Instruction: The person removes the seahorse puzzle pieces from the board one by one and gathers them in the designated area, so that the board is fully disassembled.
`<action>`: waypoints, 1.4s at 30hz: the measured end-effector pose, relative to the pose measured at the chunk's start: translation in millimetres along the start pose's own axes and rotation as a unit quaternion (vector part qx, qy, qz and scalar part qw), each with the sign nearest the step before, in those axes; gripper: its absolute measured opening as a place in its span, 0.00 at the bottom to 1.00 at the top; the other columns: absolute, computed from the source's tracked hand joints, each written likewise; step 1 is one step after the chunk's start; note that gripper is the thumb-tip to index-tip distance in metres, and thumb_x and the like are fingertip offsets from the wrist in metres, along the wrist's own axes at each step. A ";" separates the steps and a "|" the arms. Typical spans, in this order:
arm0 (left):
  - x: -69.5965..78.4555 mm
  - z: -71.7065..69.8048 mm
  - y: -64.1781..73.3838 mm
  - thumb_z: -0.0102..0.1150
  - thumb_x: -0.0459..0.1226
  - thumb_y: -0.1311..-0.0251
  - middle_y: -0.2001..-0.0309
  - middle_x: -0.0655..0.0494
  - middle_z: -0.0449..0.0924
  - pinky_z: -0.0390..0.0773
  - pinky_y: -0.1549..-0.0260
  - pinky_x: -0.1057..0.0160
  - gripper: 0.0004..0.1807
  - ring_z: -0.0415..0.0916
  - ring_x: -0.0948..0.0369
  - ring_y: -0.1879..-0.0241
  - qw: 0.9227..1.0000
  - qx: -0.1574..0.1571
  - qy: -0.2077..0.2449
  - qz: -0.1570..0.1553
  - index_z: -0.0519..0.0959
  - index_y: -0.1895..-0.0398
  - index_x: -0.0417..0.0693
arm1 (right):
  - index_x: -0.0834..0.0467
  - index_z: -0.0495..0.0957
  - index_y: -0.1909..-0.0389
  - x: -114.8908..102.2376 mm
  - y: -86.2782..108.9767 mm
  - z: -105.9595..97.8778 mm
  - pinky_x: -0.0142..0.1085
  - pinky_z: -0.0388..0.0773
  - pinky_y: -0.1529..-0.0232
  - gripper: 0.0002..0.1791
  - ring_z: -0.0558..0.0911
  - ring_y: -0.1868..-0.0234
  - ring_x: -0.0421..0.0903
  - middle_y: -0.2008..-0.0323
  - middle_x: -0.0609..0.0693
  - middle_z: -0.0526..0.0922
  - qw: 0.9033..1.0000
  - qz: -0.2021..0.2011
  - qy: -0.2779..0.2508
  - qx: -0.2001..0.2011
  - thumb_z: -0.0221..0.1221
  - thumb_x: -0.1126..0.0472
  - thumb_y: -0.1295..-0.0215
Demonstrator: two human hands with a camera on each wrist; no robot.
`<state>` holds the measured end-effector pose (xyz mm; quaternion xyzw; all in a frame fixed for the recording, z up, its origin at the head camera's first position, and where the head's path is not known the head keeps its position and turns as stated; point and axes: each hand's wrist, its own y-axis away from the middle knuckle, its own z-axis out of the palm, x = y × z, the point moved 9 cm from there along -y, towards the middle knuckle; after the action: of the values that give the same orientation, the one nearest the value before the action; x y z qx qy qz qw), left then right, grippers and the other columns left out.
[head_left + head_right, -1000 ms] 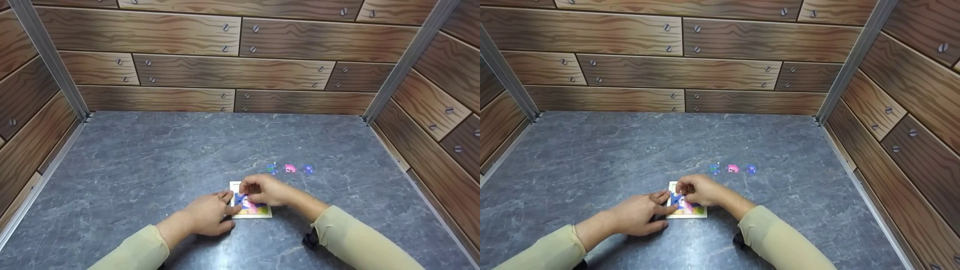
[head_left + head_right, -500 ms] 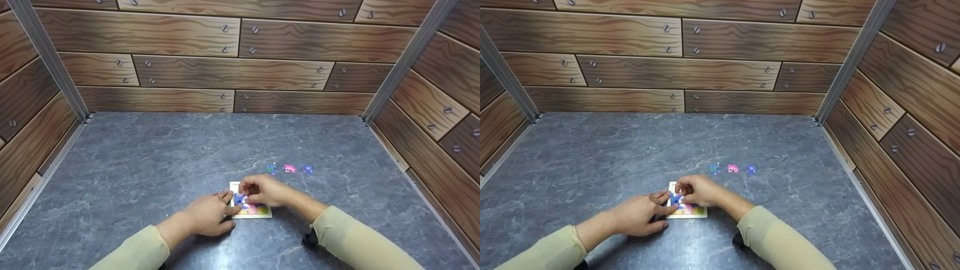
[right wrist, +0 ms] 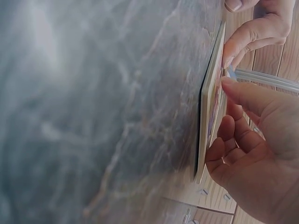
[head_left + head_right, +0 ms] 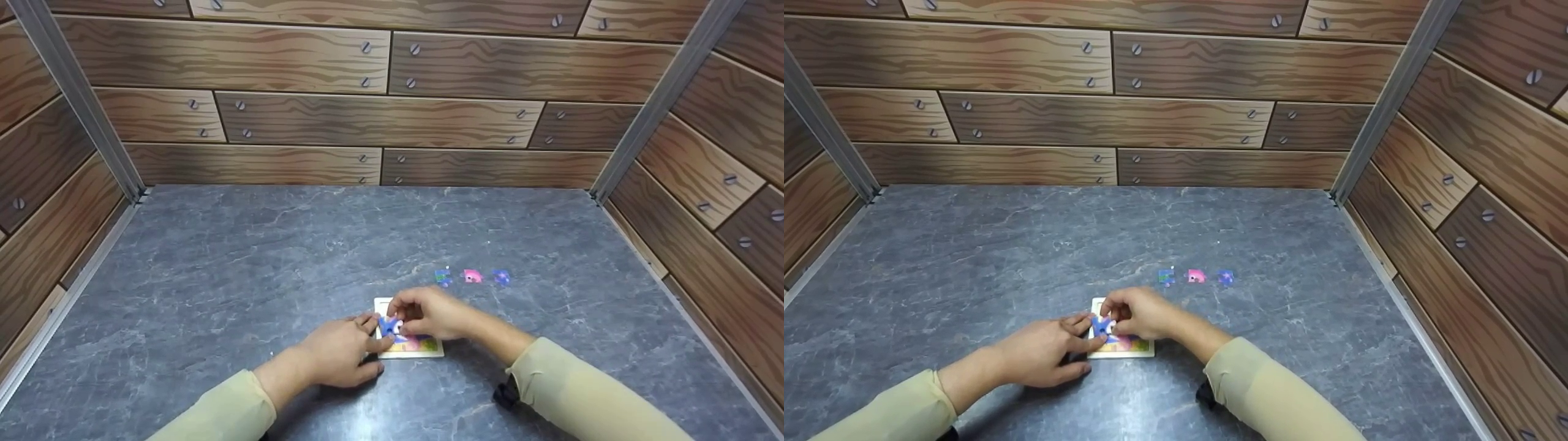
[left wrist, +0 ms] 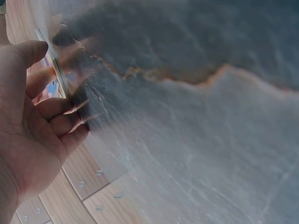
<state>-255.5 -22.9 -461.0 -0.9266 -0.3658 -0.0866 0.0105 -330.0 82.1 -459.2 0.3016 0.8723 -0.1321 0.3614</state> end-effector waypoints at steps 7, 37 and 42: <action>0.2 0.7 -0.2 0.57 0.51 0.25 0.29 0.31 0.71 0.73 0.31 0.47 0.28 0.70 0.42 0.27 1.000 0.001 0.000 0.003 0.78 0.26 0.57 | 0.59 0.84 0.54 0.8 -0.4 1.0 0.33 0.82 0.56 0.13 0.81 0.61 0.38 0.63 0.48 0.86 1.000 0.004 -0.004 0.000 0.73 0.69 0.38; -1.1 3.1 -0.6 0.55 0.52 0.24 0.27 0.32 0.69 0.71 0.29 0.46 0.28 0.70 0.41 0.27 1.000 -0.008 0.016 0.000 0.77 0.25 0.57 | 0.59 0.87 0.49 14.4 23.2 -46.4 0.49 0.83 0.52 0.13 0.83 0.56 0.49 0.57 0.48 0.87 0.998 0.013 0.015 0.058 0.71 0.65 0.34; -1.8 3.0 -0.4 0.55 0.52 0.24 0.27 0.31 0.68 0.71 0.29 0.46 0.27 0.70 0.41 0.27 1.000 -0.009 0.016 0.002 0.77 0.25 0.57 | 0.58 0.87 0.49 23.7 31.9 -58.7 0.50 0.83 0.54 0.13 0.83 0.56 0.51 0.57 0.49 0.87 0.997 0.017 0.030 0.071 0.72 0.65 0.34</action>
<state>-256.6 -23.6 -464.3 -0.9258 -0.3629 -0.1052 0.0082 -355.6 143.6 -435.1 0.3455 0.8659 -0.1785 0.3146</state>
